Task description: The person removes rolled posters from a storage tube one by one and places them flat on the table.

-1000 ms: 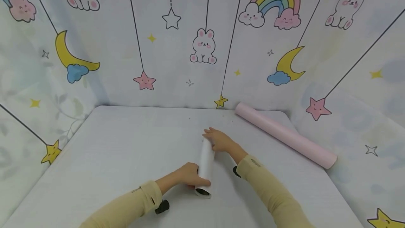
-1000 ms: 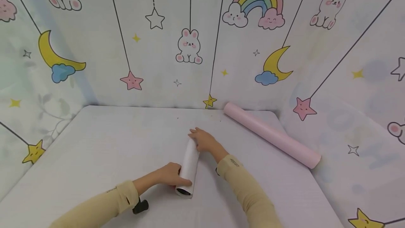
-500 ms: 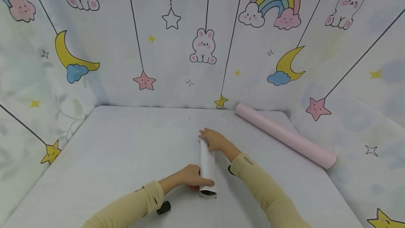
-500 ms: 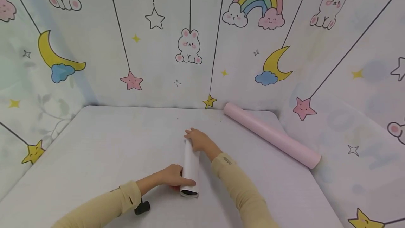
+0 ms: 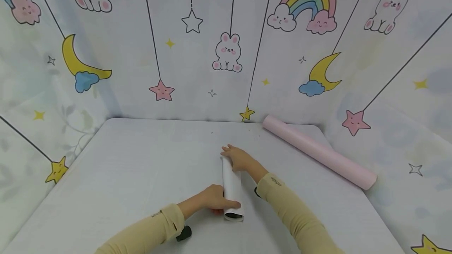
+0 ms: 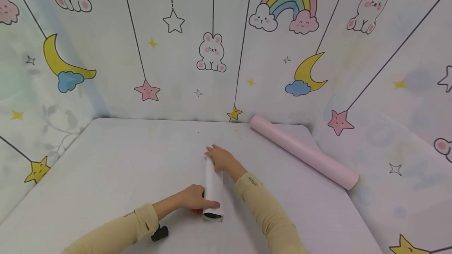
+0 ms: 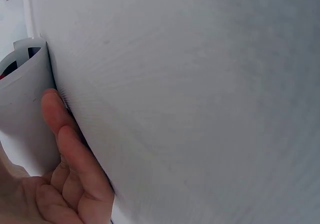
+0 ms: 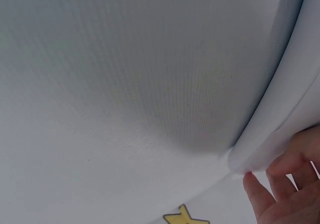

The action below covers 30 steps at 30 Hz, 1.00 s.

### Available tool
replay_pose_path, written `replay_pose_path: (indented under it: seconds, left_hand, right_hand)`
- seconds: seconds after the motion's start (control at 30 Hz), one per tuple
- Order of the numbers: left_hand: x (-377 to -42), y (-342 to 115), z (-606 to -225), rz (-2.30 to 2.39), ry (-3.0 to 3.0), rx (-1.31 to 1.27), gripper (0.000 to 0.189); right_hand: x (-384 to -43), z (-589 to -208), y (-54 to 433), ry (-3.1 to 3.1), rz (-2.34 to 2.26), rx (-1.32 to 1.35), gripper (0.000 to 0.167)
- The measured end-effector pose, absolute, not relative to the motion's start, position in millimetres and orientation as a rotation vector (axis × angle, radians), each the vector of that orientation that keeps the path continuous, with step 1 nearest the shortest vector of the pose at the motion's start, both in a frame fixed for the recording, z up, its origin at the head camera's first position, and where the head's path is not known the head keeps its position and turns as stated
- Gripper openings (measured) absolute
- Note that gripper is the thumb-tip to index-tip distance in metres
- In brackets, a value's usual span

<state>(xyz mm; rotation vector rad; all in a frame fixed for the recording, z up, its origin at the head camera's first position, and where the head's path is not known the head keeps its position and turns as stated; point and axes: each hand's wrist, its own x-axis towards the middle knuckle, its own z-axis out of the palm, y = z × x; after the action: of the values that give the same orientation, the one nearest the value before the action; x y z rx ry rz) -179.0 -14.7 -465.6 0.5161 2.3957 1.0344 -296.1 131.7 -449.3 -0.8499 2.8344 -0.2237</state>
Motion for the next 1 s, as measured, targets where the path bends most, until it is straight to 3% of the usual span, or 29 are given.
replay_pose_path:
  seconds: [0.3, 0.53, 0.8, 1.0]
  left_hand:
    - [-177, -10, -462, 0.805, 2.529, 0.52, 0.055]
    - [-185, -5, -438, 0.27, 2.823, 0.514, 0.082]
    - [-213, -14, -427, 0.185, 2.996, 1.039, 0.078]
    - [-216, -20, -439, 0.286, 2.773, 1.013, 0.086]
  right_hand:
    - [-293, -451, 134, 2.83, -0.197, -0.835, 0.073]
    - [-295, -451, 135, 2.824, -0.247, -0.853, 0.073]
    - [-295, -448, 143, 2.816, -0.33, -0.952, 0.058]
    - [-293, -451, 152, 2.82, -0.375, -0.97, 0.066]
